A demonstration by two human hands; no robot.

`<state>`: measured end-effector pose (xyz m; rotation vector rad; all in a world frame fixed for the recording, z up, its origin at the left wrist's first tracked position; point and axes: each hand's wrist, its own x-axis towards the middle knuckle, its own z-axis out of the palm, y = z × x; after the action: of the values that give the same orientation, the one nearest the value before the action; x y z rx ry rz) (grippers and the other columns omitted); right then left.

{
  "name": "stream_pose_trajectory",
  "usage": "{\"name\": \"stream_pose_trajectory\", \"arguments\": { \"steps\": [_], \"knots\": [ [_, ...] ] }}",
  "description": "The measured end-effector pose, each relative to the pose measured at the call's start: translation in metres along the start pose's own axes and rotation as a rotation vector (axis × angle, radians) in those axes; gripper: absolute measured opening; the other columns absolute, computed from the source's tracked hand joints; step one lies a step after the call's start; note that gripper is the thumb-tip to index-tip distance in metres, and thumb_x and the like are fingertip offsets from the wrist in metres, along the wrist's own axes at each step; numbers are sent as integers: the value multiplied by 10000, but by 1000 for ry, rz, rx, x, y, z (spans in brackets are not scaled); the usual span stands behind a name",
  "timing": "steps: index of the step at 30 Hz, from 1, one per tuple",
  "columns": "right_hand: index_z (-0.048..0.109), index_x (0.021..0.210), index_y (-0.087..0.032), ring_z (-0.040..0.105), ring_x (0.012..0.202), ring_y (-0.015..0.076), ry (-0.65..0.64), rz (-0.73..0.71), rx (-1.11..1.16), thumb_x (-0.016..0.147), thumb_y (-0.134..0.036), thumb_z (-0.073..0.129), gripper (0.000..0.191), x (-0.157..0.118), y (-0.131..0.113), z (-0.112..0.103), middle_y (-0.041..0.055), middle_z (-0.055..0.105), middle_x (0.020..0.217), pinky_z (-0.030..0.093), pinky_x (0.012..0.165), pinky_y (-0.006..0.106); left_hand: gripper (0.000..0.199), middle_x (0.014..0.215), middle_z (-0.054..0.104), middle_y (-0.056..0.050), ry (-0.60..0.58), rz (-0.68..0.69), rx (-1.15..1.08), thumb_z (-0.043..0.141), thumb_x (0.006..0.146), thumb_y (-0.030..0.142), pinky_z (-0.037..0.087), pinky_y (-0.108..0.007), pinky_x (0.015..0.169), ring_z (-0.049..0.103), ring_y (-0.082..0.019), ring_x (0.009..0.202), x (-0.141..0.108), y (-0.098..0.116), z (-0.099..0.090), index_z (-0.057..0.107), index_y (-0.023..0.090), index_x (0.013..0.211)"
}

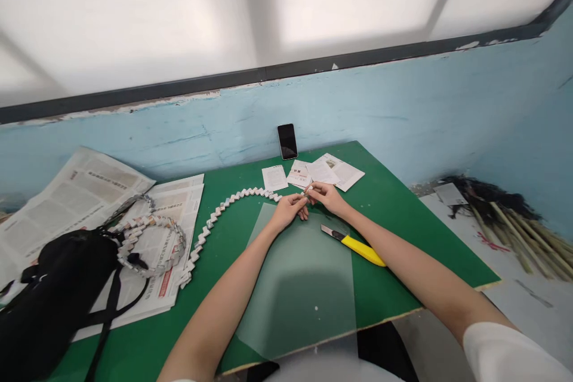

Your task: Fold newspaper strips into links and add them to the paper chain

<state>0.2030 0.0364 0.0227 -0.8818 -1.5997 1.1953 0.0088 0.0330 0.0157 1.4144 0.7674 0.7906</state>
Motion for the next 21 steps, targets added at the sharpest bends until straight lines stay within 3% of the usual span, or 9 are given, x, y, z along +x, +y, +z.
{"name": "stream_pose_trajectory", "arguments": {
  "steps": [21],
  "knots": [
    [745,918,-165,565,593,141,-1,32,39,844,-568,721,411,2,-1,-3,5,648,642,460,605,271,478,558,656,-29,-37,32,52,600,899,620,451,-244,548,597,-141,506,3,-8,-4,638,147,836]
  ]
}}
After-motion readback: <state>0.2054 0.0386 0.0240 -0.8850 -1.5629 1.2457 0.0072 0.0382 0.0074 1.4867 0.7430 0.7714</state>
